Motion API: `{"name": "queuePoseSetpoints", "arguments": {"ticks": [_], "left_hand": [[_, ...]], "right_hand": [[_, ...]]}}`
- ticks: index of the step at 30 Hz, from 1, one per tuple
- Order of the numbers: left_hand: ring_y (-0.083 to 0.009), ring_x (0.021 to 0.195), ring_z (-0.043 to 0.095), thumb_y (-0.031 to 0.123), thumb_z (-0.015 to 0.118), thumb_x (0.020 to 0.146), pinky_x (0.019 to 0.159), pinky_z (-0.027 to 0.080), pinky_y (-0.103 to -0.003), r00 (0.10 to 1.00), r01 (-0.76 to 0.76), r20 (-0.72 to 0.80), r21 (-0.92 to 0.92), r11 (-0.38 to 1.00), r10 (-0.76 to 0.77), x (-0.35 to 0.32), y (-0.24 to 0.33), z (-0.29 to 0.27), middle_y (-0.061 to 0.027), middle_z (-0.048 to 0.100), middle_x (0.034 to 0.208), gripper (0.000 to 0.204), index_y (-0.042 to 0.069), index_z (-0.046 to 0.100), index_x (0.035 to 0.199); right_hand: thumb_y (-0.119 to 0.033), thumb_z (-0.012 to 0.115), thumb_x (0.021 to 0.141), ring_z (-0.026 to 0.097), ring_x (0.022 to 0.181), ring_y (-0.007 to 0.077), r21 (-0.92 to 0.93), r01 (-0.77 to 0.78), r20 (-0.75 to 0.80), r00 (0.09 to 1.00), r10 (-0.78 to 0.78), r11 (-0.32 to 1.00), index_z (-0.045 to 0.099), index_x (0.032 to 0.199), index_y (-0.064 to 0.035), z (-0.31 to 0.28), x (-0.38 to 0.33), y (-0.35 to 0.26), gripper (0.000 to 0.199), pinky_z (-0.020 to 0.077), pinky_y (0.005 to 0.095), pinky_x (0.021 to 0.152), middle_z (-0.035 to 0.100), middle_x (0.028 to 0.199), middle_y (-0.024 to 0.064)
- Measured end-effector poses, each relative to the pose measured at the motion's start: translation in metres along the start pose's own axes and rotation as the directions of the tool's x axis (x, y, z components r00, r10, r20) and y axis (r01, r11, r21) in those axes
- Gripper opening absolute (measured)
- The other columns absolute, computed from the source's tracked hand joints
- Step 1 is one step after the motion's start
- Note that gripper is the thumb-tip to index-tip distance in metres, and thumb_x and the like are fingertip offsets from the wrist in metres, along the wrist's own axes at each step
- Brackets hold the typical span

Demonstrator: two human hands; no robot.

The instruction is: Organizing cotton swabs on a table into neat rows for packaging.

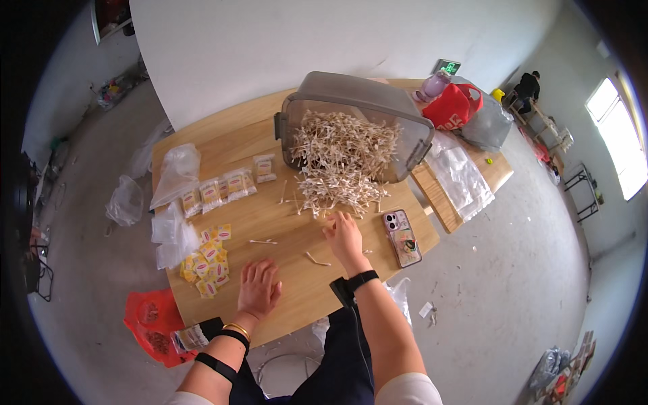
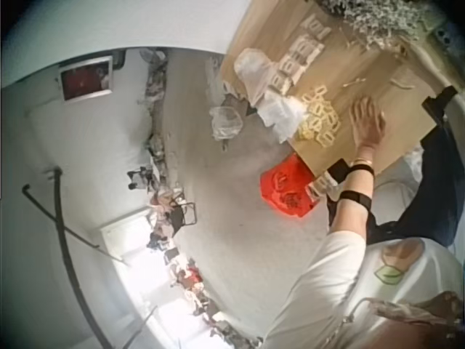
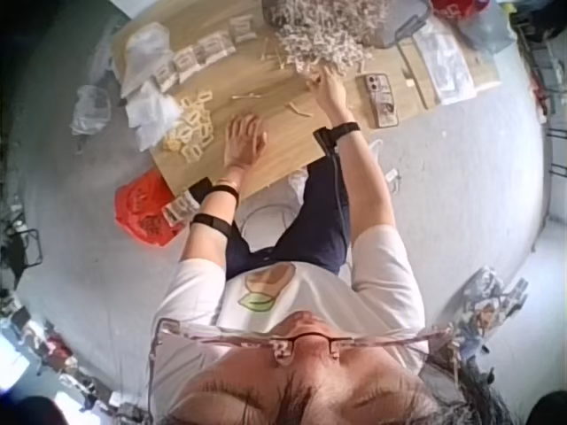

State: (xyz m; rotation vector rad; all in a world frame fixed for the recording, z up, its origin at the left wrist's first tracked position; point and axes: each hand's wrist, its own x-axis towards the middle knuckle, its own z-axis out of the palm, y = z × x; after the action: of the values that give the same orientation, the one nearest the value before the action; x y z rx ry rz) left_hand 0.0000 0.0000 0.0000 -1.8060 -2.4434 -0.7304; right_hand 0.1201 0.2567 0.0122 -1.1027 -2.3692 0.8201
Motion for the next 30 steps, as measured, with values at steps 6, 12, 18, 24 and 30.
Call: {"name": "queuePoseSetpoints", "arguments": {"ticks": [6,12,18,24,30], "left_hand": [[-0.0301,0.128,0.047,0.028,0.064,0.087,0.115,0.03,-0.053,1.0,0.015,0.01,0.001,1.0,-0.015,-0.003,0.0,-0.004,-0.0107,0.052,0.132,0.043,0.008,0.054,0.123],[-0.029,0.131,0.046,0.027,0.063,0.086,0.115,0.03,-0.052,1.0,-0.006,0.006,-0.01,1.0,0.006,0.001,0.001,-0.006,-0.0103,0.051,0.135,0.043,0.008,0.054,0.123],[-0.0289,0.132,0.045,0.027,0.062,0.086,0.117,0.028,-0.052,1.0,-0.003,-0.016,0.015,1.0,0.003,0.001,0.002,-0.004,-0.0105,0.051,0.135,0.041,0.008,0.055,0.122],[-0.0289,0.132,0.045,0.027,0.062,0.087,0.117,0.028,-0.052,1.0,0.005,-0.001,0.019,1.0,-0.005,-0.001,0.001,-0.004,-0.01,0.052,0.135,0.04,0.008,0.056,0.121],[-0.0308,0.133,0.045,0.023,0.063,0.087,0.117,0.028,-0.052,1.0,0.004,0.006,-0.035,0.999,-0.004,0.001,0.005,-0.009,-0.0106,0.05,0.136,0.04,0.008,0.054,0.123]], "right_hand": [[-0.015,0.072,0.079,0.064,0.09,0.0284,-0.06,0.023,0.036,0.999,-0.021,0.998,0.067,0.085,-0.0079,-0.003,-0.001,-0.003,0.01,0.052,0.039,0.077,0.064,0.086,0.0092],[-0.013,0.076,0.076,0.06,0.085,0.029,-0.153,-0.034,-0.074,0.997,0.023,0.988,0.067,0.088,-0.0083,-0.066,-0.053,0.02,0.015,0.0498,0.0406,0.078,0.059,0.085,0.0093],[-0.013,0.076,0.077,0.058,0.094,0.0312,-0.095,0.177,0.033,0.984,-0.175,0.98,0.067,0.092,-0.0073,-0.032,-0.077,-0.007,0.019,0.0499,0.0415,0.082,0.059,0.092,0.0119],[-0.013,0.073,0.082,0.064,0.086,0.0303,0.047,0.093,0.137,0.986,-0.099,0.995,0.068,0.089,-0.0039,-0.011,-0.08,-0.023,0.013,0.053,0.0387,0.078,0.066,0.087,0.0122],[-0.011,0.072,0.085,0.07,0.072,0.0218,0.47,-0.252,0.339,0.936,0.09,0.846,0.071,0.095,-0.0009,0.002,-0.102,-0.013,0.014,0.0543,0.0311,0.068,0.072,0.082,0.0135]]}}
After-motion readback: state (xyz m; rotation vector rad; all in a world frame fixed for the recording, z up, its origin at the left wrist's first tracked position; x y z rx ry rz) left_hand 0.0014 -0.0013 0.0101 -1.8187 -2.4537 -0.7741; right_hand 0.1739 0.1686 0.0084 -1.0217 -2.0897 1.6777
